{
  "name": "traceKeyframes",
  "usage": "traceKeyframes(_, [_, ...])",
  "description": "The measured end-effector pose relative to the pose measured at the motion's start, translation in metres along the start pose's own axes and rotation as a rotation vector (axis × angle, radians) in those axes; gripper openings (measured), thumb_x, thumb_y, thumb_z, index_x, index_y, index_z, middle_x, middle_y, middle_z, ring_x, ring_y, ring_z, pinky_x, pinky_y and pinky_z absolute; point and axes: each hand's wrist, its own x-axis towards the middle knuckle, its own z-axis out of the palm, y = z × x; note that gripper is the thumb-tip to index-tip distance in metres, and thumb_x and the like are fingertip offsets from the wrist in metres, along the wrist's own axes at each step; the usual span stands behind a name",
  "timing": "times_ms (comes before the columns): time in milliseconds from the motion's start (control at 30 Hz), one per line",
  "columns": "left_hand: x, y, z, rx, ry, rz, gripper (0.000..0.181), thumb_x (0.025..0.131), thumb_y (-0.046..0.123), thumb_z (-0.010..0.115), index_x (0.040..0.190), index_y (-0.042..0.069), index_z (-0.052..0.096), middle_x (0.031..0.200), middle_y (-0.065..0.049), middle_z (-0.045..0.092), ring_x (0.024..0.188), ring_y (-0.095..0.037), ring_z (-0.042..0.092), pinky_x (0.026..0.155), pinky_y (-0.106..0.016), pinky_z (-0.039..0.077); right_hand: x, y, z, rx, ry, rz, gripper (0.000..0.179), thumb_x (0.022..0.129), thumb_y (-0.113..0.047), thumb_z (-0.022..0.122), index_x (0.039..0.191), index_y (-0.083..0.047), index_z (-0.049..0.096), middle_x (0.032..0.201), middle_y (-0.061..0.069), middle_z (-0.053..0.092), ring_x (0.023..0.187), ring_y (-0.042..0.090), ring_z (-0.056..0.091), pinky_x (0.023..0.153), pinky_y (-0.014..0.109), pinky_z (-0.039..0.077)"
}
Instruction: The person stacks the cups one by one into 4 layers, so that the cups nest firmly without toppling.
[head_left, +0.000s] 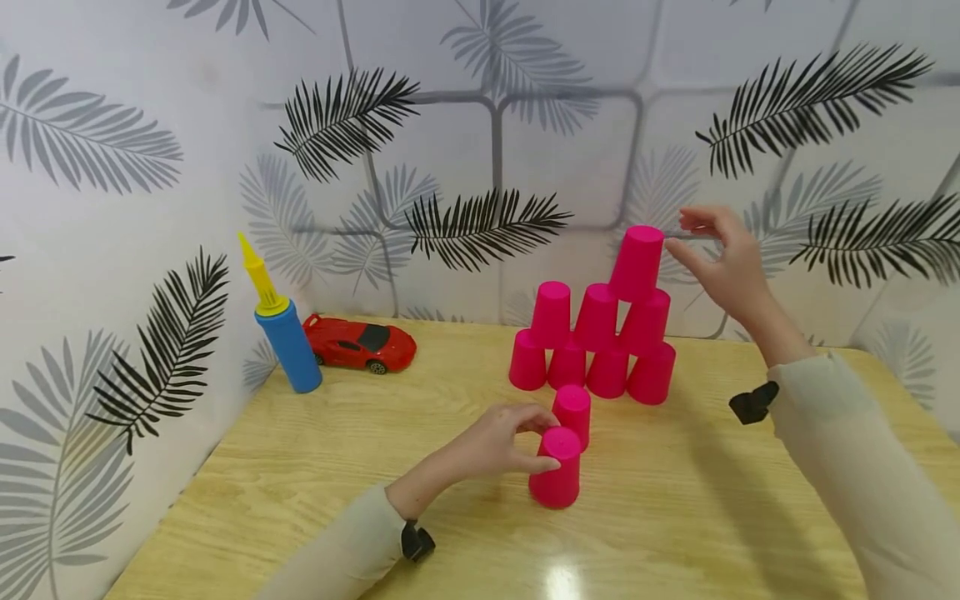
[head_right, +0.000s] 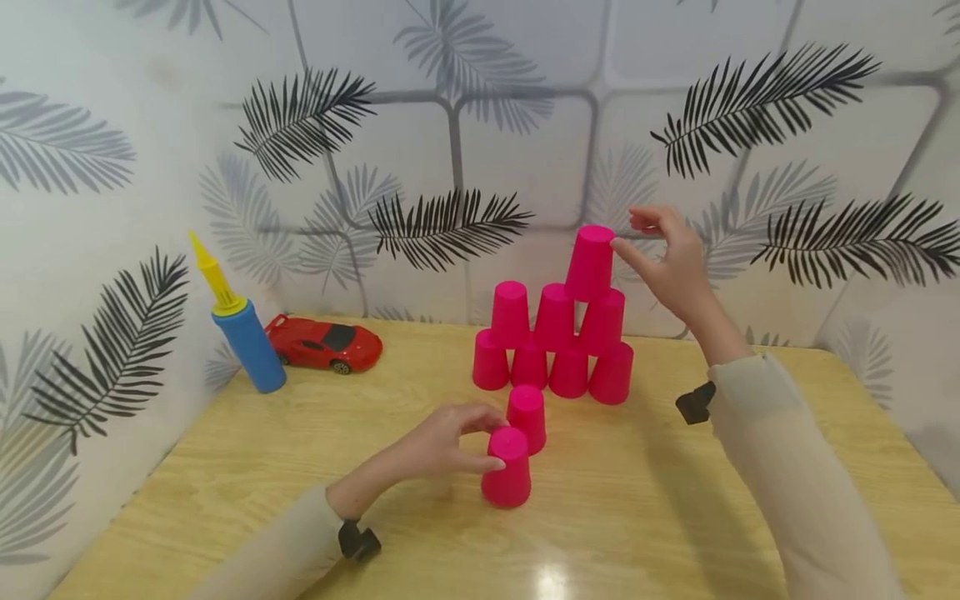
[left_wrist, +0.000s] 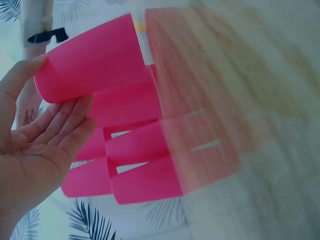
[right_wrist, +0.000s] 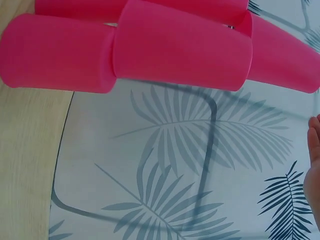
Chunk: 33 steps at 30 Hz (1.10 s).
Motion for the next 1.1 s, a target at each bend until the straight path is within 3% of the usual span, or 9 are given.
traceKeyframes(100, [-0.009,0.001,-0.011,-0.035,0.021,-0.01,0.044,0.084,0.029,0.078,0.121,0.013,0.061,0.117,0.0,0.068,0.109,-0.013,0.064,0.105,-0.039,0.051,-0.012,0.001,-0.001,0.04,0.093,-0.07,0.043,0.083,0.005,0.071,0.125,0.004,0.059,0.11,-0.021,0.055,0.103,-0.009,0.052,0.095,0.006,0.042])
traceKeyframes(167, [-0.013,0.001,-0.021,-0.051,0.052,0.001,0.044,0.084,0.027,0.077,0.121,0.012,0.061,0.116,0.0,0.068,0.109,-0.014,0.063,0.105,-0.039,0.051,-0.02,0.001,-0.001,0.067,0.136,-0.098,0.044,0.081,0.008,0.071,0.123,0.006,0.059,0.11,-0.024,0.055,0.104,-0.008,0.054,0.096,0.007,0.043])
traceKeyframes(333, [-0.016,0.004,-0.052,-0.071,0.177,0.028,0.042,0.084,0.021,0.077,0.12,0.009,0.06,0.115,-0.004,0.067,0.112,-0.02,0.063,0.105,-0.036,0.051,-0.041,0.002,0.001,0.134,0.178,-0.137,0.044,0.077,0.014,0.071,0.12,0.01,0.061,0.11,-0.02,0.06,0.104,-0.004,0.058,0.098,0.01,0.046])
traceKeyframes(567, [-0.006,0.011,-0.091,-0.145,0.386,0.043,0.044,0.085,0.016,0.075,0.124,0.004,0.057,0.121,-0.012,0.065,0.122,-0.027,0.061,0.109,-0.038,0.048,-0.073,0.0,0.014,0.254,0.15,-0.193,0.041,0.077,0.013,0.071,0.116,0.017,0.058,0.114,-0.013,0.064,0.105,0.001,0.061,0.096,0.011,0.048])
traceKeyframes(700, [0.007,0.014,-0.104,-0.233,0.517,0.082,0.043,0.087,0.013,0.073,0.126,0.004,0.055,0.121,-0.013,0.063,0.12,-0.026,0.06,0.111,-0.037,0.046,-0.091,-0.003,0.023,0.292,0.081,-0.212,0.043,0.077,0.008,0.075,0.115,0.019,0.057,0.116,-0.005,0.065,0.106,0.001,0.061,0.097,0.009,0.047])
traceKeyframes(900, [0.039,0.019,-0.107,-0.298,0.707,0.184,0.045,0.087,0.012,0.071,0.126,0.0,0.052,0.125,-0.016,0.06,0.12,-0.027,0.059,0.111,-0.037,0.046,-0.107,-0.014,0.038,0.27,-0.083,-0.217,0.059,0.062,0.02,0.077,0.117,0.011,0.059,0.111,0.016,0.063,0.107,0.002,0.058,0.096,0.009,0.048])
traceKeyframes(1100, [0.072,0.023,-0.103,-0.304,0.785,0.229,0.045,0.087,0.013,0.071,0.125,-0.002,0.052,0.124,-0.018,0.06,0.123,-0.029,0.058,0.11,-0.042,0.046,-0.117,-0.015,0.058,0.189,-0.249,-0.207,0.063,0.066,0.006,0.083,0.123,0.0,0.059,0.114,0.013,0.065,0.105,-0.005,0.056,0.092,0.007,0.047])
